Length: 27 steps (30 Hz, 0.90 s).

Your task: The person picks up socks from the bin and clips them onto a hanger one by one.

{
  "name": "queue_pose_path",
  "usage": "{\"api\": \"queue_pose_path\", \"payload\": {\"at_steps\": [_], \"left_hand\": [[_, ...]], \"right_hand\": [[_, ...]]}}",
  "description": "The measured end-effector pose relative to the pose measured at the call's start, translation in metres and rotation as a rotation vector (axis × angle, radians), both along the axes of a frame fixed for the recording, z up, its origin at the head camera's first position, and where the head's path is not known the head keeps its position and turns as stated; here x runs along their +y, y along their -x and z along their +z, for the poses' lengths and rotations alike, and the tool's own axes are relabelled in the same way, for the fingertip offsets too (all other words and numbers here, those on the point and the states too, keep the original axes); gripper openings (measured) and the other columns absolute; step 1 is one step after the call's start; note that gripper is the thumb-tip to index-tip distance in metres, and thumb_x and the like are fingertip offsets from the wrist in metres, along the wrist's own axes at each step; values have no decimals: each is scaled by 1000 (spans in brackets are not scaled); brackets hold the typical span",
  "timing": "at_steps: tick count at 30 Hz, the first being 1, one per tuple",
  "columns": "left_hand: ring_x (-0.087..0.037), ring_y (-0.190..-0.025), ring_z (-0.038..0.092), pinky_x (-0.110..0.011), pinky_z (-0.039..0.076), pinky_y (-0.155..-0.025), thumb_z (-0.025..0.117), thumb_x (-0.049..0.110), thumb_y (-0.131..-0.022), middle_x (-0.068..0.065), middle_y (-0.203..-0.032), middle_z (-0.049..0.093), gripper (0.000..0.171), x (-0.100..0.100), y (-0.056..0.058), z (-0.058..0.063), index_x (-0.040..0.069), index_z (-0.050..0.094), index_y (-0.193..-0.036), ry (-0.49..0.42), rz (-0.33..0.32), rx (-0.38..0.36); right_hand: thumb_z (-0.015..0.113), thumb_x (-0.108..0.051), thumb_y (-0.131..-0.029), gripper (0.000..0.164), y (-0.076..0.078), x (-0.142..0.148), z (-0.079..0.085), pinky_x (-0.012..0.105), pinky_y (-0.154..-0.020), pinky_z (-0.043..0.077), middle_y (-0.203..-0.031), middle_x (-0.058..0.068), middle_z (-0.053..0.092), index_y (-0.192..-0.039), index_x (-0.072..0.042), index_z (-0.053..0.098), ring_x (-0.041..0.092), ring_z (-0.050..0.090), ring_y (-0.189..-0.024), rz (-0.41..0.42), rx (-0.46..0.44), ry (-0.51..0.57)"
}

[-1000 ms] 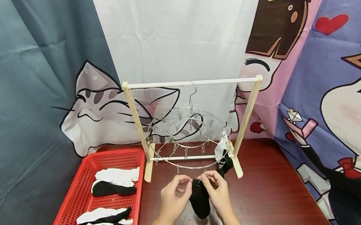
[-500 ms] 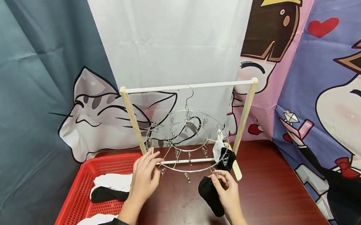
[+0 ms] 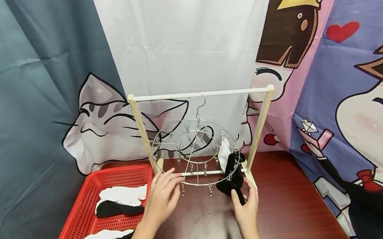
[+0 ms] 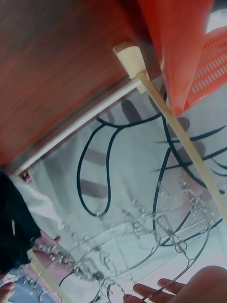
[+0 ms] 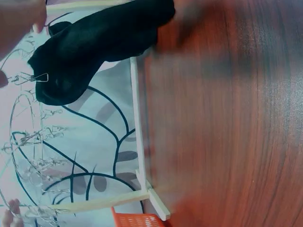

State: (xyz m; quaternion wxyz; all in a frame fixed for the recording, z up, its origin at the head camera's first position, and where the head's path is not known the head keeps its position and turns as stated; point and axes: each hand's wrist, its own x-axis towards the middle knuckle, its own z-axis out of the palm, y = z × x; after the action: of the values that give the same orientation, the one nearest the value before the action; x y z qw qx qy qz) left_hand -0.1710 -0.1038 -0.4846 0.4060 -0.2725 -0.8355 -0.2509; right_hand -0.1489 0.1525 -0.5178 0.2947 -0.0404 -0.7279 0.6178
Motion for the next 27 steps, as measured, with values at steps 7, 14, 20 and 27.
{"api": "queue_pose_path", "payload": {"at_steps": [7, 14, 20, 27], "left_hand": [[-26, -115, 64, -59, 36, -110, 64, 5, -83, 0, -110, 72, 26, 12, -9, 3, 12, 73, -107, 1, -5, 22], [-22, -111, 64, -57, 37, -111, 65, 4, -82, 1, -110, 72, 30, 23, -15, 2, 14, 73, -110, -17, -4, 7], [-21, -111, 64, -57, 34, -113, 68, 2, -81, 1, -111, 72, 31, 27, -18, 5, 13, 73, -109, -50, -3, -33], [-23, -114, 64, -54, 28, -118, 63, 5, -86, 0, -113, 72, 29, 29, -20, 5, 13, 73, -111, -65, -4, -95]], "right_hand": [[73, 15, -82, 31, 0, -15, -6, 14, -57, 43, -84, 19, 65, -112, 9, 64, 6, 57, -70, 273, 159, 22], [68, 11, -90, 11, 4, -28, -3, 19, -61, 55, -93, 15, 72, -98, 14, 62, 12, 71, -72, 390, 91, 169], [61, 2, -98, 25, 3, -30, 4, 18, -61, 54, -94, 3, 75, -114, 17, 48, 8, 68, -67, 468, -118, 419], [58, -12, -103, 32, 3, -26, 9, 16, -69, 53, -98, 1, 71, -122, 13, 57, 4, 61, -75, 583, -294, 436]]}}
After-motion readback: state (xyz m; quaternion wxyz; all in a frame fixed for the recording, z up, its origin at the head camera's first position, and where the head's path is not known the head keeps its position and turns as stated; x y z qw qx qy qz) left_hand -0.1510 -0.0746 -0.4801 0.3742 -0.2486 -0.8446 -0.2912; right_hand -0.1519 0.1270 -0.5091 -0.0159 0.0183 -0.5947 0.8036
